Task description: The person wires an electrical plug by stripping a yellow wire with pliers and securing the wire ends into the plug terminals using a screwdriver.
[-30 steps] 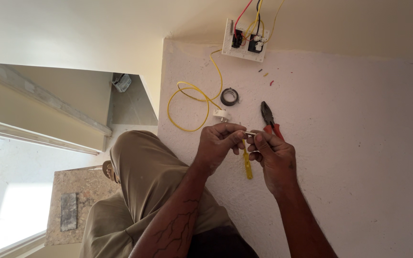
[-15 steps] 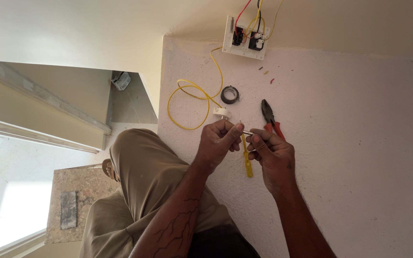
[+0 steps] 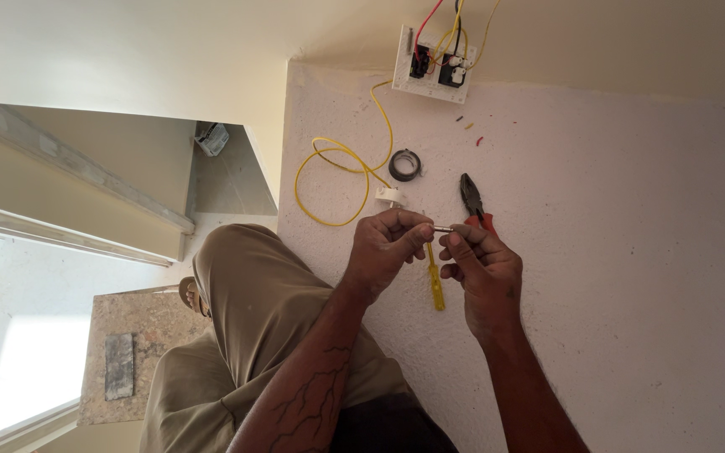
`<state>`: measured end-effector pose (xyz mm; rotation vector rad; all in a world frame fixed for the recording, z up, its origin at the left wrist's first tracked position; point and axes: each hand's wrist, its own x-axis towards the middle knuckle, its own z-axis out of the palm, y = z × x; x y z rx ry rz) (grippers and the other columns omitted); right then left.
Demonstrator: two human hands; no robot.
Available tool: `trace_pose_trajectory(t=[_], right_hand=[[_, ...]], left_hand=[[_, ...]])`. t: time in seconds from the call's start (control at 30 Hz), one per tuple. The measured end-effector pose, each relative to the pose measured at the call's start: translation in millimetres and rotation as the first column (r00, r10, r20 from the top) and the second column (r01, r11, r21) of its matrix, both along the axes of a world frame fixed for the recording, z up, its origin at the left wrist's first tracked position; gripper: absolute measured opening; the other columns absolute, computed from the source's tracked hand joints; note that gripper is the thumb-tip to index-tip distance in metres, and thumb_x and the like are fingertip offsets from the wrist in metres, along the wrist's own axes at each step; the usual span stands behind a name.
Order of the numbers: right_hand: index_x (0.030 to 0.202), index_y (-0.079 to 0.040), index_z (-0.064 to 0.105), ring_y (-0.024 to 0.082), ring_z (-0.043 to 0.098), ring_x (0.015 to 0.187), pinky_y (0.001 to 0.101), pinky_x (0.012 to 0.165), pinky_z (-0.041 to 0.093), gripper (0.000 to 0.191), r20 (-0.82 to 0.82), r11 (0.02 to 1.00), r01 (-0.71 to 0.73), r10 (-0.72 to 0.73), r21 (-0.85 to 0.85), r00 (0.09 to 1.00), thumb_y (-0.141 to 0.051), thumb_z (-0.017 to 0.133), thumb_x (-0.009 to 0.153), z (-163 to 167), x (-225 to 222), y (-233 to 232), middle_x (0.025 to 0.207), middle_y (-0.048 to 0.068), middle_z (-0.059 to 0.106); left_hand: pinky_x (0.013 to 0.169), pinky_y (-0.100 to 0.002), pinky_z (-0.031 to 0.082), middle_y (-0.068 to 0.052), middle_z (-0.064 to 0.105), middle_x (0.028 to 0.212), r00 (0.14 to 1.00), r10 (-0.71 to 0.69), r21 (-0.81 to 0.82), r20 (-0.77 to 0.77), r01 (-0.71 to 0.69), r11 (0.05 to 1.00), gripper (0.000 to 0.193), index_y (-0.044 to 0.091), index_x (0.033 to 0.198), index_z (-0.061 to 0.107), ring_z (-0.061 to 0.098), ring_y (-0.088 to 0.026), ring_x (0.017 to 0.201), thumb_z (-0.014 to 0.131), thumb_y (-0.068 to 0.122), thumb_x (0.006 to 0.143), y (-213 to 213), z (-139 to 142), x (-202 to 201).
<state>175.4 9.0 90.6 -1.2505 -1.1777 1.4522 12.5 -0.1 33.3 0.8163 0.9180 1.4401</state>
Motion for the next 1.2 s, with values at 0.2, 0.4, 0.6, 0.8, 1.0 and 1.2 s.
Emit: trace_pose_trajectory(t=[0.2, 0.4, 0.6, 0.8, 1.0, 1.2], right_hand=[[0.113, -0.001, 0.071, 0.014, 0.07, 0.083, 0.0291, 0.065, 0.059, 0.028, 0.081, 0.996, -0.001, -0.007, 0.09, 0.997, -0.021, 0.072, 0.093, 2.5, -1.9, -1.5, 0.098, 0.009, 0.074], [0.107, 0.002, 0.071, 0.016, 0.071, 0.084, 0.0298, 0.065, 0.061, 0.026, 0.088, 0.996, -0.009, 0.002, 0.085, 0.996, -0.022, 0.07, 0.098, 2.9, -0.5, -2.2, 0.097, 0.011, 0.073], [0.109, 0.0, 0.071, 0.016, 0.071, 0.087, 0.0311, 0.066, 0.062, 0.028, 0.047, 0.996, -0.024, 0.02, 0.085, 0.999, -0.024, 0.071, 0.095, -0.3, -2.1, -1.7, 0.1, 0.011, 0.074], [0.11, -0.003, 0.069, 0.016, 0.071, 0.083, 0.0305, 0.064, 0.061, 0.029, 0.008, 0.997, 0.061, -0.062, 0.047, 0.998, -0.03, 0.065, 0.098, -7.4, -4.6, -2.3, 0.096, 0.01, 0.073], [0.1, 0.001, 0.073, 0.017, 0.07, 0.079, 0.0316, 0.063, 0.061, 0.03, 0.082, 0.999, 0.007, -0.011, 0.042, 0.997, -0.028, 0.067, 0.101, -10.4, -3.4, -1.6, 0.09, 0.011, 0.073], [0.102, -0.005, 0.072, 0.013, 0.071, 0.08, 0.0307, 0.062, 0.06, 0.023, 0.053, 0.996, -0.004, -0.001, 0.094, 0.999, -0.026, 0.067, 0.096, -9.1, -0.8, 0.6, 0.092, 0.007, 0.073]], left_hand=[[0.06, -0.022, 0.052, -0.003, 0.072, 0.083, 1.0, -0.002, -0.025, -0.009, 0.002, 1.0, 0.032, 0.0, 0.101, 0.072, 0.064, -0.007, 0.068, 0.077, 0.032, 0.094, 0.1, -2.3, -0.4], [0.057, -0.023, 0.052, -0.004, 0.072, 0.08, 1.0, -0.019, -0.054, -0.016, 0.018, 0.998, 0.032, 0.0, 0.099, 0.073, 0.064, -0.008, 0.065, 0.076, 0.032, 0.094, 0.9, -5.0, 0.0], [0.056, -0.022, 0.051, -0.004, 0.072, 0.078, 1.0, -0.008, -0.069, -0.021, 0.006, 0.998, 0.03, -0.001, 0.097, 0.073, 0.063, -0.008, 0.063, 0.076, 0.03, 0.095, 1.5, -6.8, 0.3], [0.055, -0.022, 0.05, -0.003, 0.072, 0.077, 0.998, -0.004, -0.084, -0.062, -0.001, 0.996, 0.031, 0.0, 0.096, 0.073, 0.062, -0.007, 0.061, 0.075, 0.03, 0.094, 2.0, -5.9, -0.3], [0.055, -0.022, 0.051, -0.004, 0.071, 0.075, 0.998, 0.009, -0.093, -0.062, -0.014, 0.996, 0.032, -0.002, 0.095, 0.072, 0.063, -0.008, 0.061, 0.077, 0.03, 0.093, 2.1, -5.3, -0.9], [0.055, -0.022, 0.05, -0.003, 0.07, 0.075, 1.0, 0.018, -0.086, -0.019, -0.02, 0.996, 0.033, -0.002, 0.096, 0.073, 0.061, -0.007, 0.061, 0.077, 0.031, 0.093, 2.4, -7.0, 0.3]])
